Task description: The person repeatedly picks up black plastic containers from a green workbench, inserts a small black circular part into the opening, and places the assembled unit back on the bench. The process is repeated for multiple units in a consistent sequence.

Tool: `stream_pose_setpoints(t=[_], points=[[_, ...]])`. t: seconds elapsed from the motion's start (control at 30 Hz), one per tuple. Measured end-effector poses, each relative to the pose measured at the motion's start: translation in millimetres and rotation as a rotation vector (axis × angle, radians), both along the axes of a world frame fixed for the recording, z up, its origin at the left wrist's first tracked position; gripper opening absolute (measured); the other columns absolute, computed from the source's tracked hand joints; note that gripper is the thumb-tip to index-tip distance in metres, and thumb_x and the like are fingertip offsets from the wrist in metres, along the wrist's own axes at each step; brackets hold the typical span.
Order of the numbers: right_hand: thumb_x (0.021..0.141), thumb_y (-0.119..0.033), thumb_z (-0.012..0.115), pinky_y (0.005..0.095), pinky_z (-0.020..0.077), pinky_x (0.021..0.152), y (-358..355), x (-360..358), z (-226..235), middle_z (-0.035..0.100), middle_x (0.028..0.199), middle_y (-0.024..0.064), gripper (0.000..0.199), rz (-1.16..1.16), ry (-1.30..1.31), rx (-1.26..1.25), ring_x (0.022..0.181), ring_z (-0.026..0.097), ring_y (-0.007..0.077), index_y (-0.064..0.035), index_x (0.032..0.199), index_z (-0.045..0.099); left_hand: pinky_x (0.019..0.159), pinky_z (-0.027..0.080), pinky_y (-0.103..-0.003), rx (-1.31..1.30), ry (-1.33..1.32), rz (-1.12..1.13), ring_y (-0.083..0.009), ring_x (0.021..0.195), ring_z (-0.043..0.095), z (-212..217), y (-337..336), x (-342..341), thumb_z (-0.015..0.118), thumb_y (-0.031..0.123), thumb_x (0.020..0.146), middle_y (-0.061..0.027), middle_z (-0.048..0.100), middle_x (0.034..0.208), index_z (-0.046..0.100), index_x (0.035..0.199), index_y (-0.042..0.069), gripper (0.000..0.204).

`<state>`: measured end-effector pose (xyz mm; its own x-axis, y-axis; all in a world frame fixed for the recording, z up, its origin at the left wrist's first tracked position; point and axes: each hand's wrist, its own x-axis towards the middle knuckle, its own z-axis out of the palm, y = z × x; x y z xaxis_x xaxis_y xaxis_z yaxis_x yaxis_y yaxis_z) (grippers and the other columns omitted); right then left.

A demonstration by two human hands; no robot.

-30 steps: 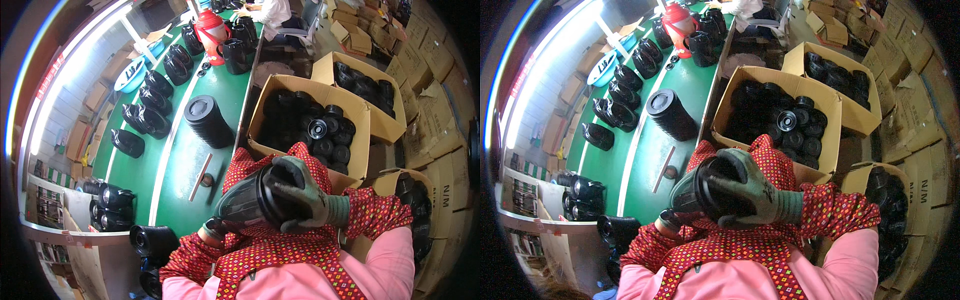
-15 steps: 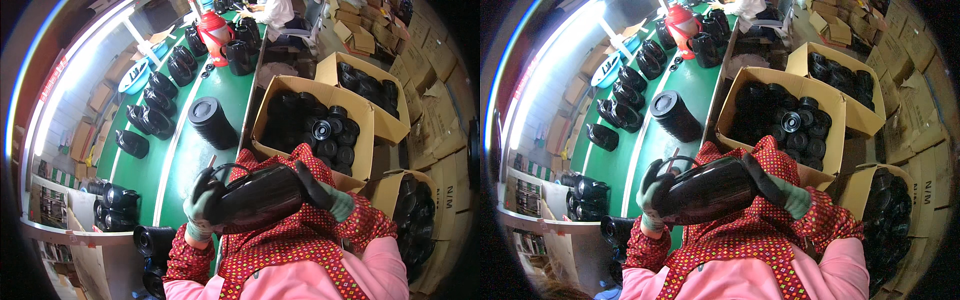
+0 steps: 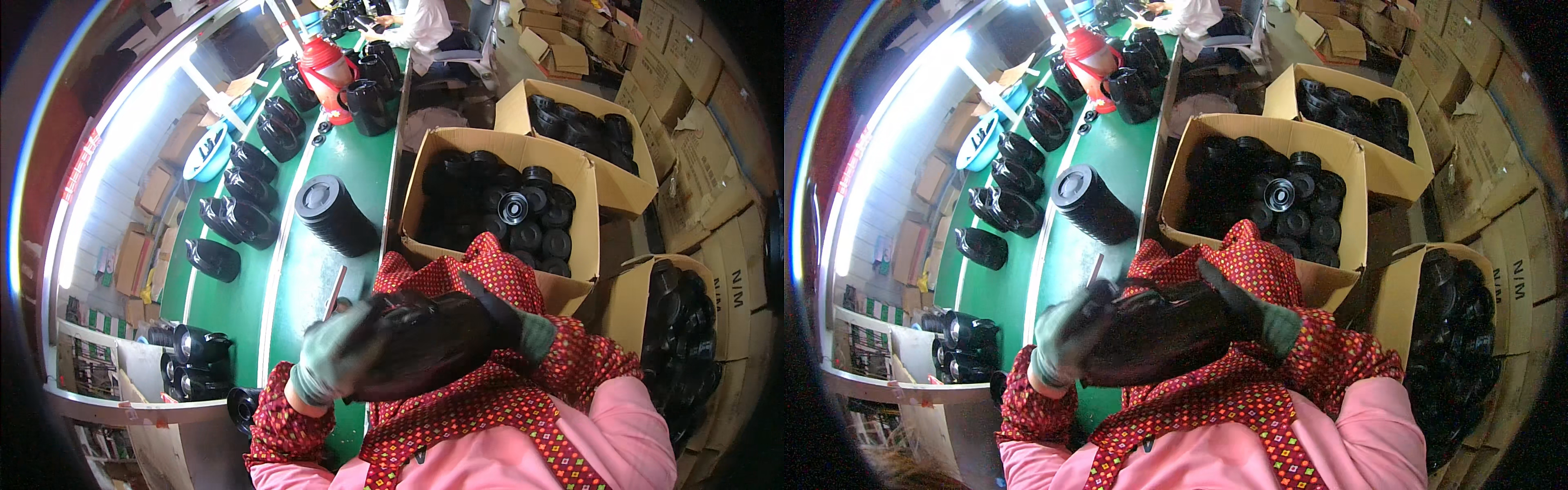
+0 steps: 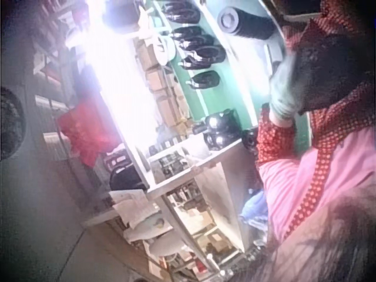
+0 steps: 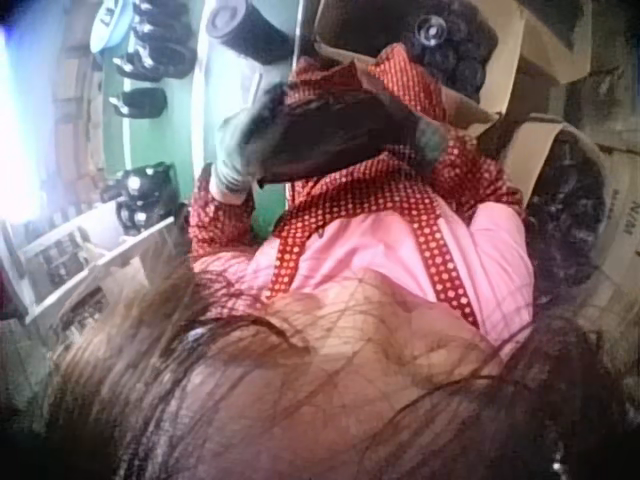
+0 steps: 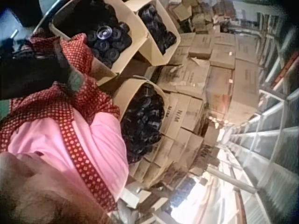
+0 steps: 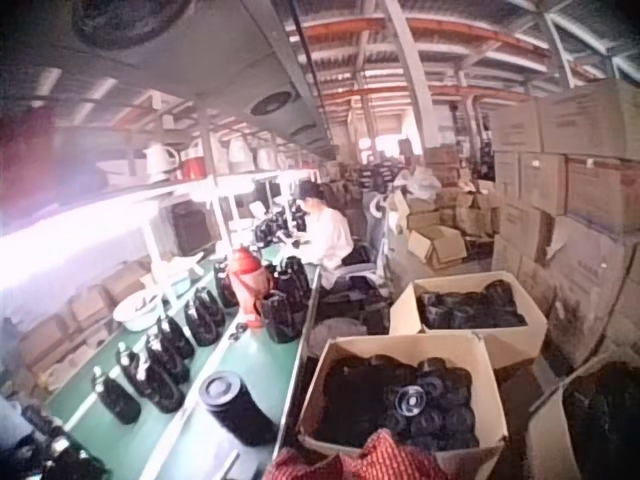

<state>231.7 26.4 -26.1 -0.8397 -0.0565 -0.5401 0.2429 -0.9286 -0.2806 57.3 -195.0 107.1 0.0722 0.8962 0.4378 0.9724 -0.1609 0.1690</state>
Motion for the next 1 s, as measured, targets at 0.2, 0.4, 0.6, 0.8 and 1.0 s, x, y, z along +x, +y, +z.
stream_pose_setpoints(t=[0.2, 0.4, 0.6, 0.8, 1.0], points=[[0.105, -0.047, 0.056, 0.0438, 0.0158, 0.129, -7.9, 19.7, 39.2, 0.01, 0.175, 0.0157, 0.086, -0.3, 0.923, 1.499, 0.161, 0.013, 0.0314, -0.0023, 0.167, 0.015, 0.105, 0.055, -0.042, 0.172, -1.628, 0.305, -0.0297, 0.117, 0.069, -141.8, -54.0, -13.2, 0.062, 0.035, 0.102, -0.0198, 0.067, 0.134, 0.061, 0.134, -0.004, 0.051], [0.11, -0.046, 0.048, 0.0417, 0.0293, 0.125, -10.3, 19.0, -32.7, 0.033, 0.167, 0.0124, 0.071, -0.306, 0.663, 0.933, 0.15, 0.036, 0.0237, -0.0047, 0.163, 0.028, 0.101, 0.056, -0.044, 0.125, -0.258, 0.145, -0.0422, 0.118, 0.068, -15.7, 3.1, -0.5, 0.086, 0.008, 0.074, -0.033, 0.061, 0.135, 0.071, 0.117, -0.003, 0.047], [0.097, -0.062, 0.061, 0.0469, 0.0291, 0.125, -7.3, 16.5, 51.8, 0.028, 0.169, 0.0176, 0.088, -0.234, 0.488, 0.915, 0.152, 0.034, 0.0308, -0.0028, 0.159, 0.039, 0.092, 0.061, -0.042, 0.156, -1.44, 0.318, -0.0362, 0.108, 0.073, -72.6, -12.5, 7.0, 0.077, 0.014, 0.084, -0.0289, 0.066, 0.13, 0.069, 0.111, -0.005, 0.034], [0.067, -0.066, 0.086, 0.0691, 0.0244, 0.12, 21.5, 26.1, 98.2, 0.025, 0.164, 0.0346, 0.108, 0.015, 1.172, 1.927, 0.15, 0.025, 0.058, -0.0122, 0.153, 0.051, 0.093, 0.061, -0.041, -0.218, -2.006, -0.002, -0.0336, 0.109, 0.073, -135.4, 11.5, 43.1, 0.065, 0.027, 0.091, -0.0259, 0.068, 0.13, 0.065, 0.119, -0.005, 0.043], [0.081, -0.045, 0.082, 0.0633, 0.0341, 0.116, 16.9, 28.4, 81.9, 0.042, 0.155, 0.0267, 0.074, -0.243, 1.057, 1.843, 0.142, 0.04, 0.052, -0.0107, 0.143, 0.059, 0.095, 0.061, -0.041, -0.162, -1.897, 0.04, -0.0309, 0.109, 0.073, -142.8, 19.2, 35.6, 0.054, 0.04, 0.099, -0.0228, 0.069, 0.129, 0.061, 0.128, -0.006, 0.055]])
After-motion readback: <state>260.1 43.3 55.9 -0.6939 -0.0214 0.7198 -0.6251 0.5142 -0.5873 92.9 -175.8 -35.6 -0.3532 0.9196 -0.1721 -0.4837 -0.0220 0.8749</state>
